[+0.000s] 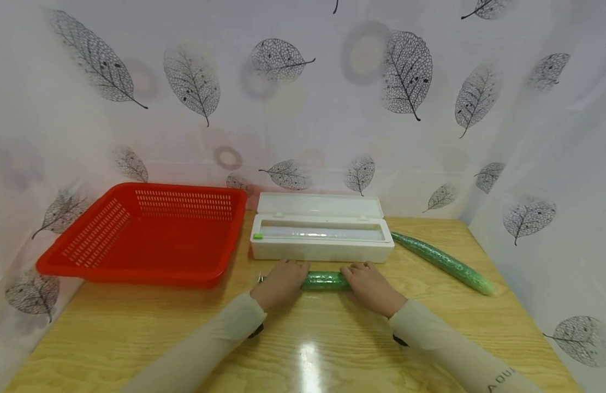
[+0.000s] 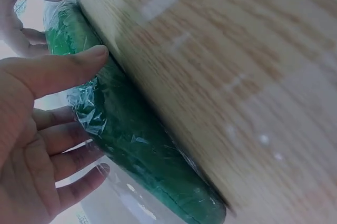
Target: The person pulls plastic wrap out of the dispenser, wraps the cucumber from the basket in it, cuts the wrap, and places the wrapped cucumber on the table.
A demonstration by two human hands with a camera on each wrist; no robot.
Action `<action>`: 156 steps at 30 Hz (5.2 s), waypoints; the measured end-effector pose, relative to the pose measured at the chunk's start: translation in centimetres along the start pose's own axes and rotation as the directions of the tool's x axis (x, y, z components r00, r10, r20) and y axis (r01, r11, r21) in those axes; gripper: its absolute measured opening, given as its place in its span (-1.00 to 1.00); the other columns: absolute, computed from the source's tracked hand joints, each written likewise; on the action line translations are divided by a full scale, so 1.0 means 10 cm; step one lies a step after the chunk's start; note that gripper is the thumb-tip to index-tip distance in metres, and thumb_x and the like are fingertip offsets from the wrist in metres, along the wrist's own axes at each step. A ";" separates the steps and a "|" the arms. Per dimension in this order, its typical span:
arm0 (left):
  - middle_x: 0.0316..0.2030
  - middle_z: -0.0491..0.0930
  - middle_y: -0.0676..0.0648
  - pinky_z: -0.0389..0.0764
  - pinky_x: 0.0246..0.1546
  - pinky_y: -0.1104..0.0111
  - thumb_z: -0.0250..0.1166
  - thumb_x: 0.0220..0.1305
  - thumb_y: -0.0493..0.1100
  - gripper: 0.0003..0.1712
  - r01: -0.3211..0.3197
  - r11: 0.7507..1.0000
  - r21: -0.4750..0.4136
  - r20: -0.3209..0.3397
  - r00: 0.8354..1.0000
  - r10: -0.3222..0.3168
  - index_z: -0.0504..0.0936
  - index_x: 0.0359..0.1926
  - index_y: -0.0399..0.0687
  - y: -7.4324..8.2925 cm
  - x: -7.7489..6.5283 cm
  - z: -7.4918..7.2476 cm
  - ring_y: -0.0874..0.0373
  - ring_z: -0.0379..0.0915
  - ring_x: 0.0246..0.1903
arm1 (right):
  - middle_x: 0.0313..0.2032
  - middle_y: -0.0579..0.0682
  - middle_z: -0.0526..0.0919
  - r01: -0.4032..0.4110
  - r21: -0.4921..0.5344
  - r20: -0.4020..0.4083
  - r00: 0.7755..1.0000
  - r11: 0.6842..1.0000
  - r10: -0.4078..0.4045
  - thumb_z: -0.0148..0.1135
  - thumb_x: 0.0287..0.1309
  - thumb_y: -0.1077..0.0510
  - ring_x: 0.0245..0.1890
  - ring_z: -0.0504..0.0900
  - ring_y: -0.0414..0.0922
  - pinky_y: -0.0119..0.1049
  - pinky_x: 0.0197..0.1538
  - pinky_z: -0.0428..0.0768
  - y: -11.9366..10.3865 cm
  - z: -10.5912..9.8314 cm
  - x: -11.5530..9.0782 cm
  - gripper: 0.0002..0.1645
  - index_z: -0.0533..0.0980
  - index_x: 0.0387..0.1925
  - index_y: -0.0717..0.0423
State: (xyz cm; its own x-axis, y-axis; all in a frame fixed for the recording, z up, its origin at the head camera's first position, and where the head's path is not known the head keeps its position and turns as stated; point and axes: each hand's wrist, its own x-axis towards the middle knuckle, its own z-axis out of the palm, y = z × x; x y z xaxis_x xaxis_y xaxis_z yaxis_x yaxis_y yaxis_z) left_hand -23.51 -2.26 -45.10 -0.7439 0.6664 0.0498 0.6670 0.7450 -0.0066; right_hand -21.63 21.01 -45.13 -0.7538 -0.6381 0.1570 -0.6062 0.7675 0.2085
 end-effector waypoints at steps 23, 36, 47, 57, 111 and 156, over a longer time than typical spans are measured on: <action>-0.31 0.50 -0.02 0.52 -0.28 0.42 0.36 0.06 -0.29 -0.75 -0.049 0.999 -0.004 -0.004 0.999 0.049 0.61 -0.18 -0.14 -0.06 0.02 -0.08 0.20 0.37 -0.36 | -0.35 0.02 0.49 0.010 -0.016 -0.008 1.000 1.000 -0.010 0.42 -0.15 0.23 -0.37 0.46 -0.08 -0.26 -0.37 0.33 0.02 -0.09 0.04 -0.67 0.51 -0.28 0.15; -0.33 0.61 0.00 0.56 -0.27 0.36 0.33 0.09 -0.30 -0.66 -0.031 0.998 -0.048 0.137 0.990 0.038 0.47 -0.10 -0.07 0.07 -0.07 -0.13 0.20 0.50 -0.39 | -0.14 0.14 0.66 -0.036 0.236 0.163 0.987 0.971 -0.003 0.44 -0.10 0.13 -0.17 0.63 0.02 -0.09 -0.10 0.57 0.08 -0.14 -0.18 -0.47 0.53 -0.06 0.27; -0.21 0.60 -0.04 0.55 -0.06 0.24 0.25 0.14 -0.31 -0.71 0.016 0.999 -0.040 0.151 0.989 -0.009 0.55 -0.08 -0.08 0.12 -0.05 -0.14 0.11 0.53 -0.21 | -0.27 0.07 0.62 -0.044 0.254 0.106 0.994 0.966 0.017 0.47 -0.16 0.18 -0.30 0.62 -0.05 -0.20 -0.22 0.61 0.31 -0.06 -0.32 -0.59 0.59 -0.19 0.21; -0.28 0.57 -0.02 0.58 -0.22 0.38 0.30 0.11 -0.33 -0.83 -0.041 0.999 0.022 0.069 0.997 0.039 0.62 -0.22 -0.12 0.12 0.02 -0.11 0.16 0.50 -0.27 | -0.32 0.09 0.60 -0.066 0.242 0.163 0.986 0.968 0.027 0.45 -0.15 0.27 -0.33 0.61 -0.06 -0.23 -0.27 0.60 0.28 -0.05 -0.25 -0.65 0.56 -0.24 0.27; -0.31 0.64 -0.03 0.57 -0.27 0.30 0.24 0.14 -0.35 -0.80 -0.017 0.998 0.056 0.039 0.999 0.015 0.55 -0.18 -0.10 0.11 0.08 -0.14 0.13 0.55 -0.33 | -0.35 0.03 0.50 0.079 0.020 -0.034 0.996 0.997 -0.078 0.52 -0.24 0.18 -0.37 0.46 -0.08 -0.21 -0.30 0.47 0.36 -0.11 -0.19 -0.53 0.45 -0.27 0.19; -0.26 0.66 0.00 0.61 -0.24 0.32 0.17 0.25 -0.30 -0.83 -0.046 0.993 0.108 0.033 0.999 0.042 0.58 -0.15 -0.06 0.11 0.09 -0.09 0.15 0.60 -0.29 | -0.05 0.04 0.61 0.250 -0.149 -0.074 0.962 0.957 -0.263 0.29 0.09 0.13 -0.09 0.60 -0.06 -0.21 -0.04 0.58 0.06 -0.13 0.06 -0.46 0.43 0.13 0.12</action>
State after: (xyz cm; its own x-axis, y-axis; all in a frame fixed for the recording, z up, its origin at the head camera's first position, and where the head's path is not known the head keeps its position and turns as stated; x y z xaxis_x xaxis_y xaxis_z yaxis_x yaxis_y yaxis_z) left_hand -23.37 -0.88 -44.21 -0.7161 0.6978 0.0165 0.6918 0.7126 -0.1166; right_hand -22.05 21.01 -43.64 -0.5468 -0.8204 0.1672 -0.7308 0.5651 0.3829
